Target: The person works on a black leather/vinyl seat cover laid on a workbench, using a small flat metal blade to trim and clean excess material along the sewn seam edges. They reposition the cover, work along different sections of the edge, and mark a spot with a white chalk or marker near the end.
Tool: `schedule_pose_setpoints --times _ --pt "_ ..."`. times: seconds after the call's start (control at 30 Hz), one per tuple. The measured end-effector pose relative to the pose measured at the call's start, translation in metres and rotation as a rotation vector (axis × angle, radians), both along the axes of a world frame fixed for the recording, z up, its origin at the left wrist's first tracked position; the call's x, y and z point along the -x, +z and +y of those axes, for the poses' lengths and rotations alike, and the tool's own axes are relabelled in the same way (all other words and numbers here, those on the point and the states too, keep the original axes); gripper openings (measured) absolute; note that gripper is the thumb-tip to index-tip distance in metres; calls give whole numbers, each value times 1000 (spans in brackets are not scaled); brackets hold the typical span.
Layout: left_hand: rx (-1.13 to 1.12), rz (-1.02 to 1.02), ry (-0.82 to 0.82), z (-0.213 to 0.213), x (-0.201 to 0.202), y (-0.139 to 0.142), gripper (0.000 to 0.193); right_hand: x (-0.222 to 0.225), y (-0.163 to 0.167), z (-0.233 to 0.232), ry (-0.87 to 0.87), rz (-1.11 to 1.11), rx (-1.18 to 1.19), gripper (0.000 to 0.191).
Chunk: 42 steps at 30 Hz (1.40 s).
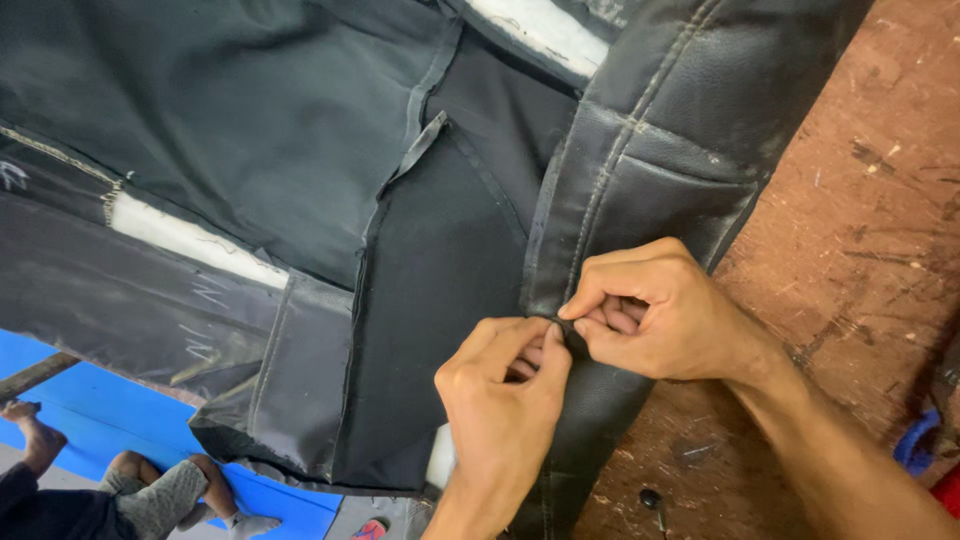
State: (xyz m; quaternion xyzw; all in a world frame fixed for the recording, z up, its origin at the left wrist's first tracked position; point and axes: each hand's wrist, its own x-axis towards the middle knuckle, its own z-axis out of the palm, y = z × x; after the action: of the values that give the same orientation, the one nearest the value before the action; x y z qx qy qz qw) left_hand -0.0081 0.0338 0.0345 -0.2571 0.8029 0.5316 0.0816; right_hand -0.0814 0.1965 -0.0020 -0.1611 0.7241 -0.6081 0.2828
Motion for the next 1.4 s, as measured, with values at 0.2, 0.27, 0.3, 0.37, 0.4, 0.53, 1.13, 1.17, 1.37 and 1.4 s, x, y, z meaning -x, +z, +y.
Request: schedule_pose_setpoints --times 0.2,0.27,0.3,0.37,0.4,0.53,1.13,1.17,1.37,1.4 --pt "46 114 -150 -7 -8 -6 14 2 -3 0 44 81 -11 10" --pt "62 125 -147 -7 -10 -8 15 2 -4 -1 62 81 -11 11" --pt "69 131 -146 -6 -10 -9 16 3 -4 -1 71 81 -12 12" --pt "66 109 -123 -5 -11 -12 16 3 -5 -1 66 79 -13 12" --pt "67 96 -111 -4 -12 -13 16 2 -5 -2 63 77 -11 13" --pt "54 124 -102 -5 -13 -16 17 -1 -7 -5 54 113 -52 10" --pt "62 261 -26 -1 -19 -32 21 -2 -10 -7 36 139 -36 12" --pt "65 267 -30 -2 -19 -33 21 -1 -10 -7 37 137 -30 13" --pt "45 277 -41 -2 -19 -31 22 3 -8 -3 63 106 -19 12" --pt "39 276 -44 -2 -19 -31 23 3 -8 -3 64 97 -14 12"
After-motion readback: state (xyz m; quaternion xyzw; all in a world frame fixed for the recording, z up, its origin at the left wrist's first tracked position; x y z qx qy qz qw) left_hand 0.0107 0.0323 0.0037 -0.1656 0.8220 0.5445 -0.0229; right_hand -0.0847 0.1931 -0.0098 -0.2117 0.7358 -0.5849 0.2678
